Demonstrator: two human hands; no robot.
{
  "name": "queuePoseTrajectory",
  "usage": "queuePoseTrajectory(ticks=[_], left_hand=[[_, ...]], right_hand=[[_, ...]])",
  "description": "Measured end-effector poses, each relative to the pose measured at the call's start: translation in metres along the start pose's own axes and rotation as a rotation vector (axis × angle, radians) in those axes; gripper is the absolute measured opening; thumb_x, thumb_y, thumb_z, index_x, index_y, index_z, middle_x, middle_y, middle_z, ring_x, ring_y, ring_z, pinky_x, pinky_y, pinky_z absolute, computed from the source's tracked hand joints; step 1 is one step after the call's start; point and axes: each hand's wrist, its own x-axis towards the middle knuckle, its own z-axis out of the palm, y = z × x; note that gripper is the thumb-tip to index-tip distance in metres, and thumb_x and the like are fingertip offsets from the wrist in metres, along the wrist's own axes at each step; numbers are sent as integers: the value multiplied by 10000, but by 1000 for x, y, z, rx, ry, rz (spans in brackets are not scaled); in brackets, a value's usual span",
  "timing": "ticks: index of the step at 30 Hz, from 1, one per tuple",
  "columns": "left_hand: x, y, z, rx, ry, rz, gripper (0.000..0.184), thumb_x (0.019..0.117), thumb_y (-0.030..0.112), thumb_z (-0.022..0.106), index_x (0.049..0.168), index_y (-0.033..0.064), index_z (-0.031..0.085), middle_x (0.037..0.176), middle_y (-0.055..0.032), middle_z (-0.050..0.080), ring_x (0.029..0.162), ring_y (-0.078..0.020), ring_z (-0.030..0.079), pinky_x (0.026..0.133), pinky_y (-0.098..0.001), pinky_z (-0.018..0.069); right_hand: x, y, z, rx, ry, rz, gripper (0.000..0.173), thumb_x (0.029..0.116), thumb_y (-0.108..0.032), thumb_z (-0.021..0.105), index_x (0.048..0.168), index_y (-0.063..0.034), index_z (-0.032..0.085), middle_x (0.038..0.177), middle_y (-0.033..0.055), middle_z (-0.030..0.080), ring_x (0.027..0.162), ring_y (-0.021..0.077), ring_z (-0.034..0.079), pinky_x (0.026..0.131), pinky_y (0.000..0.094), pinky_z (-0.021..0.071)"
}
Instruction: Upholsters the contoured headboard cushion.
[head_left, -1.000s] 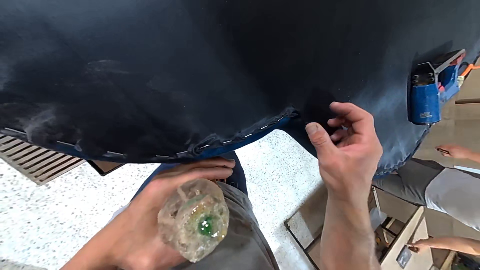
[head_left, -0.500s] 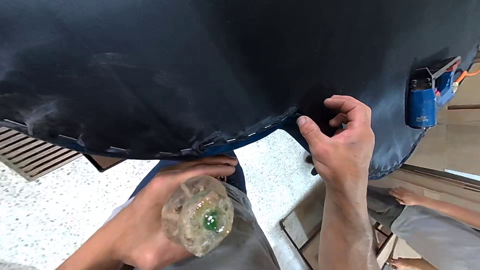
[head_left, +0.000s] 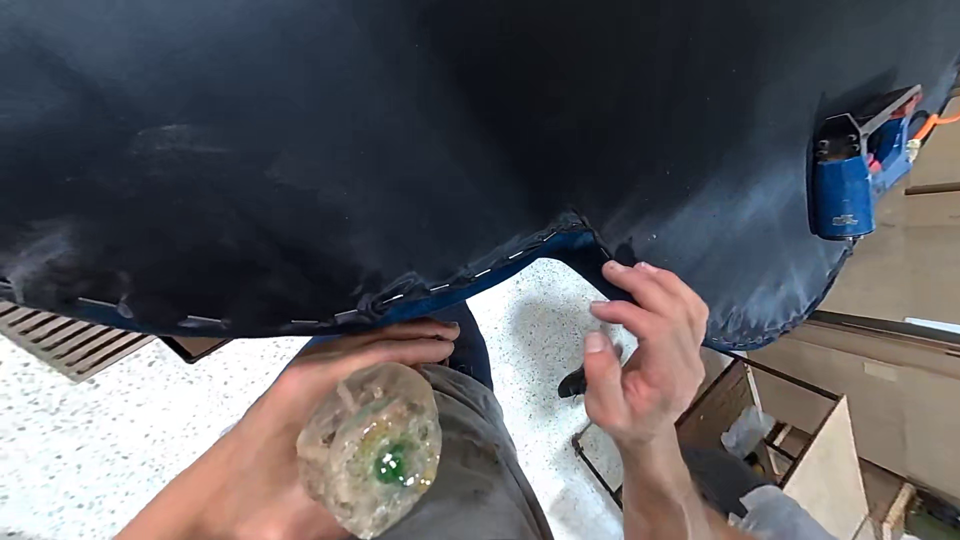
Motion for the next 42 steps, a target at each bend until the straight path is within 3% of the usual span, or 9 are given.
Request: queuePoseTrajectory(ticks=[2, 9, 14, 18, 22, 26, 31, 35, 42], left_hand=[[1, 1, 0, 14, -10, -4, 714, 769, 448, 836, 1386, 156, 629, 1333, -59, 673, 1134, -243, 696, 958, -408, 626], [2, 0, 1, 37, -9, -3, 701, 764, 425, 832, 1377, 151, 635, 1328, -65, 679, 1159, -259, 689, 980, -428, 619], [2, 2, 2, 32, -6, -6, 692, 771, 442, 829, 1370, 155, 633, 1332, -66, 675, 1147, -250, 692, 963, -420, 623], [1, 2, 1, 31, -8, -18, 710, 763, 435, 835, 1382, 153, 632, 1341, -61, 670, 1149, -245, 689, 969, -417, 622], [0, 3, 1, 45, 2, -24, 691, 771, 439, 825, 1376, 162, 639, 1322, -45, 678, 1126, -227, 697, 951, -400, 628], [2, 1, 2, 29, -10, -15, 688, 776, 434, 825, 1369, 141, 639, 1346, -58, 669, 1136, -241, 697, 949, -409, 632], [3, 2, 2, 24, -12, -8, 698, 767, 428, 830, 1378, 156, 631, 1350, -59, 667, 1136, -246, 699, 950, -413, 633], [2, 2, 2, 20, -5, -17, 718, 766, 442, 833, 1391, 156, 624, 1341, -57, 667, 1123, -238, 698, 947, -407, 631], [1, -1, 3, 43, -1, -11, 713, 775, 464, 819, 1385, 148, 627, 1328, -50, 679, 1106, -232, 708, 935, -406, 636]], right_hand=[[1, -2, 3, -48, -23, -27, 286, 1011, -340, 474, 932, -178, 695, 1341, 5, 682, 1392, 259, 498, 1180, 453, 347], [12, -6, 4, -44, -103, -43, 303, 984, -322, 451, 944, -172, 711, 1401, 24, 654, 1434, 296, 443, 1184, 480, 298], [15, -8, 8, -63, -148, -36, 325, 964, -344, 438, 951, -185, 722, 1454, 21, 619, 1458, 305, 404, 1132, 513, 280], [9, -2, -7, 141, -61, 2, 392, 1041, -404, 393, 894, -183, 681, 1389, 35, 658, 1438, 308, 457, 1203, 492, 342], [-1, -1, -6, 85, -39, 17, 406, 1043, -399, 378, 868, -190, 679, 1354, 21, 684, 1440, 301, 455, 1217, 474, 319], [10, -8, 0, 34, -92, -23, 369, 1012, -310, 385, 888, -171, 703, 1381, 40, 669, 1447, 319, 435, 1203, 475, 300], [18, -11, 6, -21, -165, -10, 382, 980, -317, 374, 939, -178, 728, 1482, 39, 598, 1491, 321, 368, 1142, 521, 280], [11, -5, -4, 157, -74, 28, 460, 1064, -405, 347, 923, -154, 705, 1429, 74, 631, 1464, 323, 428, 1218, 493, 333], [9, -8, 3, 53, -73, -27, 416, 1032, -313, 362, 875, -146, 709, 1375, 78, 672, 1445, 338, 448, 1218, 482, 312]])
